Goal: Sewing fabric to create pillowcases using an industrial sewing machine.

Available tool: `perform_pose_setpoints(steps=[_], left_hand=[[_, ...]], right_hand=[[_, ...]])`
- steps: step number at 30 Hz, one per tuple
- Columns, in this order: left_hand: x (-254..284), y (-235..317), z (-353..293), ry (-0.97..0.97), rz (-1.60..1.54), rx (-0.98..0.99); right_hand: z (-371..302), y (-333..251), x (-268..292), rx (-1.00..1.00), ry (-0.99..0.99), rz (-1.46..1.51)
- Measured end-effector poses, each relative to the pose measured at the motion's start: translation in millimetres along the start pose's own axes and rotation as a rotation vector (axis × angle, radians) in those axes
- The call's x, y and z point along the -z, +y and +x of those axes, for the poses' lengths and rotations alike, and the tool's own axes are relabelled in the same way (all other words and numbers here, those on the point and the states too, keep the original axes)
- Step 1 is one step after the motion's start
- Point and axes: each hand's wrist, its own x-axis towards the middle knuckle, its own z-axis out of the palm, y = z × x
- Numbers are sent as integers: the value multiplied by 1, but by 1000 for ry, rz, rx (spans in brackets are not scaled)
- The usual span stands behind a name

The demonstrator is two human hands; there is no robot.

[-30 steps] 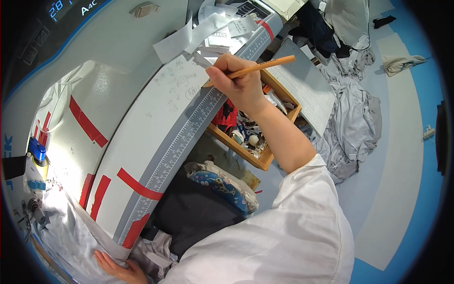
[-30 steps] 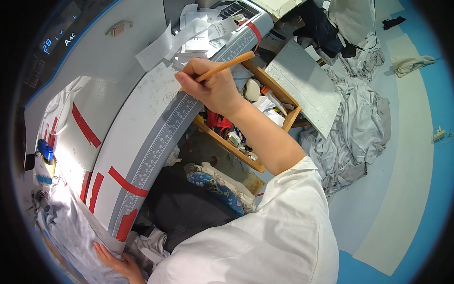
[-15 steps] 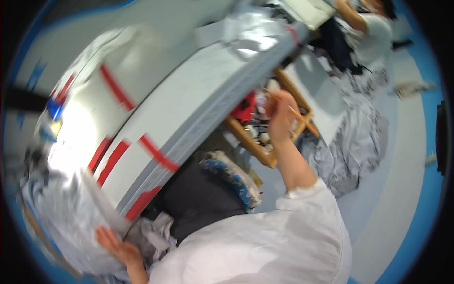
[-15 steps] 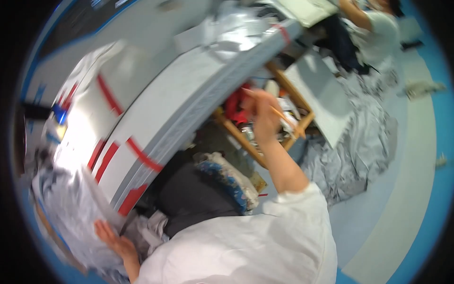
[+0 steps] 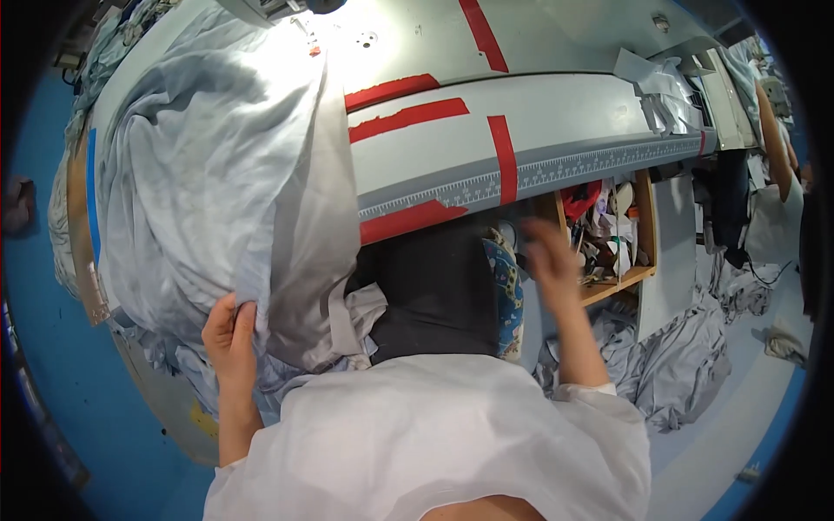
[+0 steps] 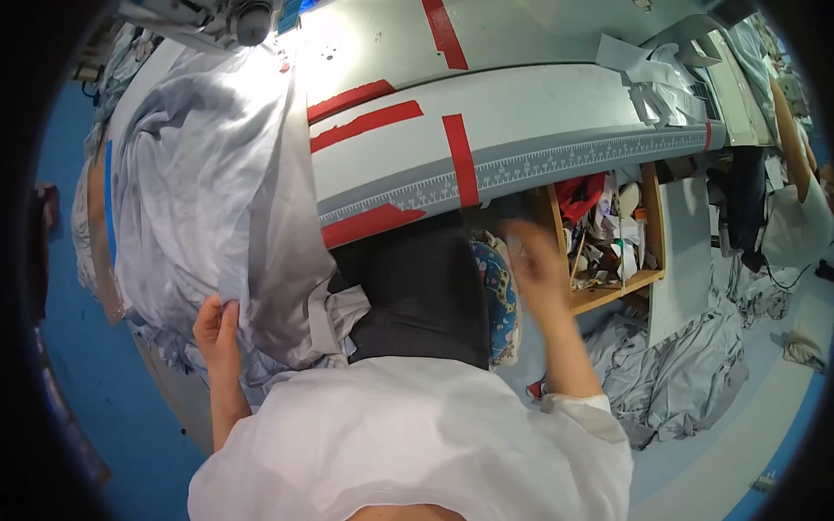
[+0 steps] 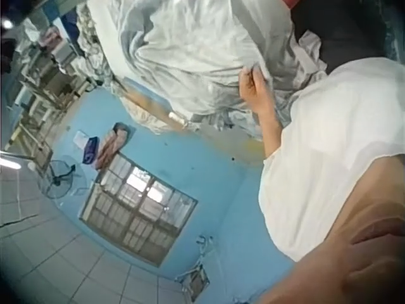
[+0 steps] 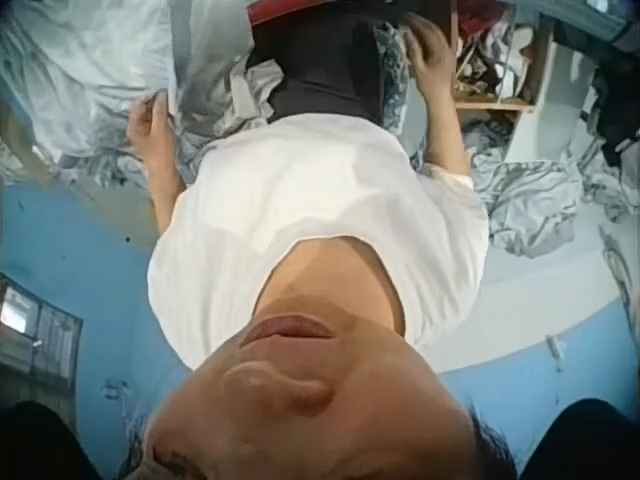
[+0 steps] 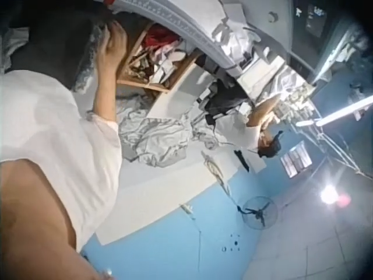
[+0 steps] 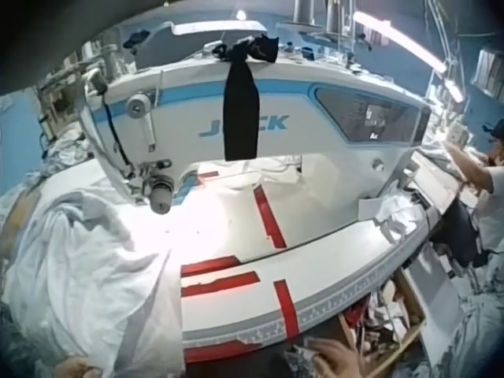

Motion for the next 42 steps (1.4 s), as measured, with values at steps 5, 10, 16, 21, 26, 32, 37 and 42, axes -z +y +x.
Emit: perform_pose_setpoints(steps=[5,10,16,21,26,32,37,42], left_hand=[[-8,49,-8,-149,255,-443],[-11,91,-17,-284,372,-848],[-78,45,-24,-679,741,-691],[-72,31,-20,-718,675,-659],[-64,79,14,-1183,552,-661],[-75,114,197,-214,262,-357],[-94,87,305,122,223,-712],[-99,101,337,117,326,-566]], right_hand=[[56,-142,-131,-124,-620,480],[9,-172,-144,258,-682,745],[-34,-144,-132,-69,-986,134],[12,-181,-76,470,-946,-67],[72,-175,-72,1046,-312,-155],[76,-152,-98,1095,-431,-25],[98,-172,-84,1028,-536,-51],[123,-191,-79,961,-543,-25]])
